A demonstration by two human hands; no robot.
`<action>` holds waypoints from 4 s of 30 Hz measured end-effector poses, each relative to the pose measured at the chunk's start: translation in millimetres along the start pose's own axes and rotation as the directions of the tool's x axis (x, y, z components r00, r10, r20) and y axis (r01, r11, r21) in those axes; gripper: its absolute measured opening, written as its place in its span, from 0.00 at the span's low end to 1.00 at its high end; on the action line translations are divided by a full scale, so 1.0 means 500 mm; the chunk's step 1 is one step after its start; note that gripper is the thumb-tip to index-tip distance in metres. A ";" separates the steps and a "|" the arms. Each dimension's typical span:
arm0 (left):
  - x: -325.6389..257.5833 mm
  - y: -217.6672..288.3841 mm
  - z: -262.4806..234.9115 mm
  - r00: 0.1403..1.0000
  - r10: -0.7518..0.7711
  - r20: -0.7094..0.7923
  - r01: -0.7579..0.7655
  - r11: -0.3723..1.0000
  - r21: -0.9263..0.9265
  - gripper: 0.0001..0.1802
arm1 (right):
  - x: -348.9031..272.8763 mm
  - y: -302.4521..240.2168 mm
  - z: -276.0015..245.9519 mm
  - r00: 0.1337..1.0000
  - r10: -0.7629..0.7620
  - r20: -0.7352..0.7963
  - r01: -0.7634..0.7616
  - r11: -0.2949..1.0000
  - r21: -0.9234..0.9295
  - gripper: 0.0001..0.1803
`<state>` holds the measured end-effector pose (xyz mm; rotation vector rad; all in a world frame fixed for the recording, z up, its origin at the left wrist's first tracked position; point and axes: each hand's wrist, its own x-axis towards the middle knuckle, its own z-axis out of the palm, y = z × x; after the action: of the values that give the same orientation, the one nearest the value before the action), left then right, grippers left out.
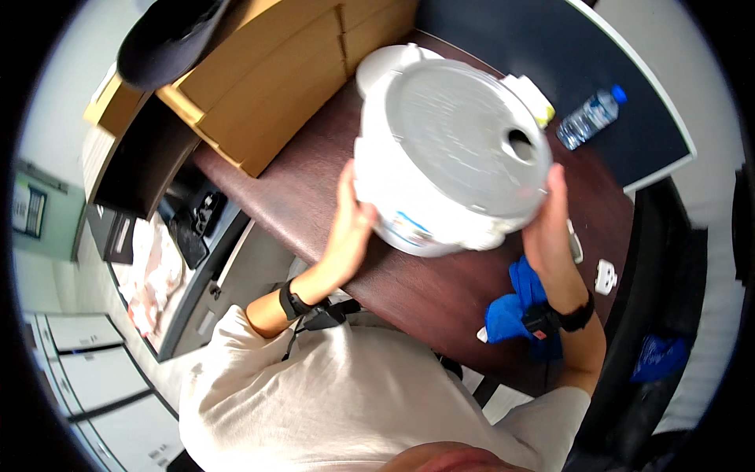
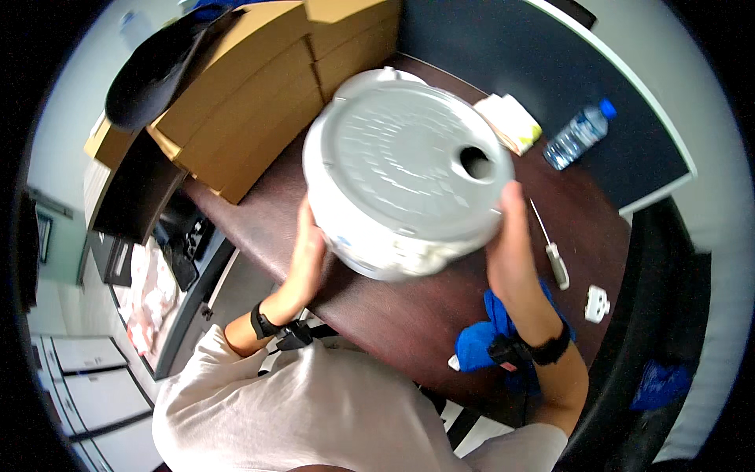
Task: The person uses a screwdriver to remove screws from the side and lid of a white rice cooker. They place the removed screws on a plate, separate the lid from the main body, and inspect the internal components.
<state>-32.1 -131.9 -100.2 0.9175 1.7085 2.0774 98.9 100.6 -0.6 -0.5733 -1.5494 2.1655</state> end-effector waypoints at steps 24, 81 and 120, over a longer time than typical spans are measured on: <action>0.172 0.080 -0.037 0.808 -0.204 0.553 -0.032 0.921 0.387 0.16 | -0.004 -0.073 -0.226 0.974 -0.035 -0.223 -0.005 0.985 -0.174 0.29; -0.012 0.017 -0.114 0.844 -0.518 0.138 0.533 0.788 -0.307 0.22 | 0.335 0.024 -0.004 0.895 0.114 0.432 0.427 0.065 -0.902 0.26; 0.269 0.001 0.130 0.727 -0.511 0.460 0.347 0.850 0.395 0.32 | -0.125 -0.176 -0.233 0.974 -0.014 0.226 0.222 -0.145 -0.964 0.13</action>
<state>-91.7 -2.4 -55.9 0.9544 1.6970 1.1290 223.4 182.9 54.1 -0.5776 -3.0525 0.2594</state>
